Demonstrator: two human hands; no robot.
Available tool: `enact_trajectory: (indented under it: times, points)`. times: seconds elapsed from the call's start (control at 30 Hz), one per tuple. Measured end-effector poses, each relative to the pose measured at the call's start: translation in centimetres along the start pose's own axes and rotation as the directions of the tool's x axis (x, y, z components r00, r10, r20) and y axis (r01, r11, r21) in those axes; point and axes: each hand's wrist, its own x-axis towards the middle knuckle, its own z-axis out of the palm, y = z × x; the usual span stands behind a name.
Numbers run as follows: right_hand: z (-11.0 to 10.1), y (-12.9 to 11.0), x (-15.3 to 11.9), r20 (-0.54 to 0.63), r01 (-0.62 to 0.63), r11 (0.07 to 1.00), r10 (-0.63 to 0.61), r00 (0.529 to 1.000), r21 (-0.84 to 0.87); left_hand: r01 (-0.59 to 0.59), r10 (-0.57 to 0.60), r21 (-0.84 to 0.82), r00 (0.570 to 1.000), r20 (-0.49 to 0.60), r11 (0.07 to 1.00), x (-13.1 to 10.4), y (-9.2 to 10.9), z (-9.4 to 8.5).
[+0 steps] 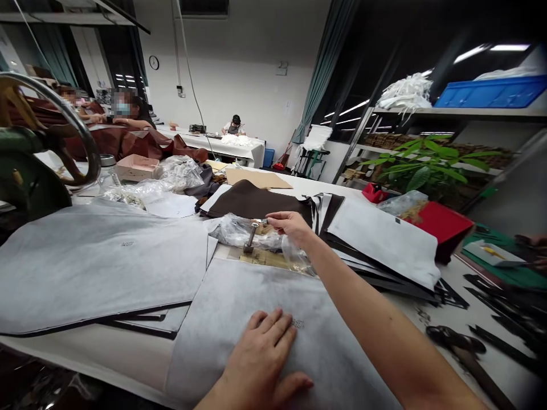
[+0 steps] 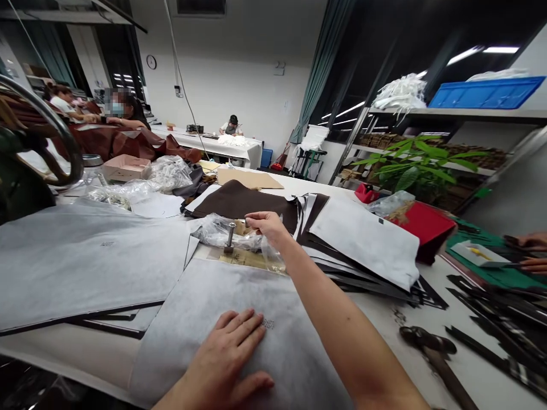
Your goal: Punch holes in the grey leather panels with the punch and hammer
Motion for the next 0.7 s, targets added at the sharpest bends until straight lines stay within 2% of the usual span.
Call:
enact_trajectory:
  times: [0.13,0.27,0.33,0.37,0.43,0.5,0.57,0.63,0.7]
  points:
    - [-1.0,-0.4,-4.4,0.051,-0.030,0.991,0.024,0.998,0.133,0.048,-0.048,-0.022,0.998,0.036,0.999,0.2,0.7,-0.9]
    - [-1.9,0.1,-11.1,0.135,-0.065,0.988,0.046,0.990,0.143,0.081,-0.079,-0.047,0.996,0.042,0.996,0.4,1.0,-1.3]
    - [-2.5,0.4,-14.6,0.210,-0.026,1.000,0.024,0.977,0.009,0.079,-0.077,-0.050,0.996,0.040,0.996,0.4,1.0,-1.3]
    - [-2.8,0.6,-16.1,0.264,0.036,0.993,-0.005,0.965,-0.114,0.073,-0.071,-0.049,0.997,0.037,0.996,0.4,1.0,-1.2]
    - [-3.1,1.1,-18.5,0.402,0.214,0.896,-0.045,0.914,-0.388,0.054,-0.052,-0.042,0.998,0.025,0.998,0.4,0.9,-0.9]
    - [-3.1,1.9,-20.0,0.494,0.358,0.756,-0.053,0.868,-0.548,0.035,-0.035,-0.031,0.999,0.011,0.999,0.3,0.8,-0.6]
    - [-2.7,2.9,-21.0,0.476,0.397,0.705,-0.095,0.874,-0.588,0.032,-0.032,-0.017,0.999,-0.008,0.999,0.1,0.7,-0.3]
    - [-2.2,3.9,-21.8,0.342,0.351,0.723,-0.168,0.925,-0.595,0.034,-0.034,-0.007,0.999,-0.026,0.999,0.0,0.7,-0.1]
    - [-1.6,4.9,-22.6,0.210,0.303,0.718,-0.218,0.953,-0.626,0.032,-0.032,-0.007,0.999,-0.039,0.999,-0.1,0.7,0.0]
